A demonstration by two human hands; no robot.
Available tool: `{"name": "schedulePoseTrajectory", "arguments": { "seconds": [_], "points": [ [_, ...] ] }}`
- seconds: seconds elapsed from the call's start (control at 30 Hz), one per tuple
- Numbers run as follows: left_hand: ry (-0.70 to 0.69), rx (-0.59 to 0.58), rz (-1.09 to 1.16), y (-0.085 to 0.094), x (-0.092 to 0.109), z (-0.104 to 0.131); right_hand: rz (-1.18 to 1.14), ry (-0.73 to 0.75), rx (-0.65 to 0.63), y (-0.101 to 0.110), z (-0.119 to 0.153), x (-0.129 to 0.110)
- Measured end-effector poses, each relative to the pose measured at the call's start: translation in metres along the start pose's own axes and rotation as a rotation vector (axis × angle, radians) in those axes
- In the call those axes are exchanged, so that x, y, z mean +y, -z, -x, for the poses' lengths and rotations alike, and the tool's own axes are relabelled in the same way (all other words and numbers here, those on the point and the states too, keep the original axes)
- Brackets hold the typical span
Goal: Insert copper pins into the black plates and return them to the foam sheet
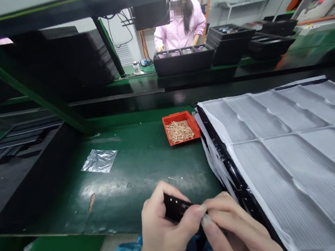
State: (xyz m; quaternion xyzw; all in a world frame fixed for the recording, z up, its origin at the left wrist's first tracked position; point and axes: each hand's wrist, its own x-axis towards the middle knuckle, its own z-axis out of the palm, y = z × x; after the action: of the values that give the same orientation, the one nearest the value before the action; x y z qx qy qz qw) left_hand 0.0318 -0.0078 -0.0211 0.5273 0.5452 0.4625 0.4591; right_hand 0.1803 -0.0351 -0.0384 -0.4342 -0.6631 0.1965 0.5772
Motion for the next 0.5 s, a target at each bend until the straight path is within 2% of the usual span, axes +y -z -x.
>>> {"name": "schedulePoseTrajectory", "arguments": {
  "seconds": [0.13,0.2,0.27,0.37,0.5],
  "points": [
    [0.19,-0.083,0.078,0.003,0.011,0.005,0.246,0.05,0.023,0.006,0.005,0.006],
    [0.212,-0.12,0.078,0.005,0.014,0.008,0.412,0.122,0.062,0.009,0.005,0.009],
    [0.184,-0.163,0.061,0.007,0.014,0.011,0.523,0.206,0.064,0.011,0.004,0.012],
    [0.127,-0.199,0.048,0.011,0.011,0.011,0.574,0.304,-0.047,0.012,0.001,0.014],
    [-0.007,-0.233,-0.058,0.02,0.002,0.011,0.493,0.276,-0.069,0.008,-0.003,0.013]
  ]
}}
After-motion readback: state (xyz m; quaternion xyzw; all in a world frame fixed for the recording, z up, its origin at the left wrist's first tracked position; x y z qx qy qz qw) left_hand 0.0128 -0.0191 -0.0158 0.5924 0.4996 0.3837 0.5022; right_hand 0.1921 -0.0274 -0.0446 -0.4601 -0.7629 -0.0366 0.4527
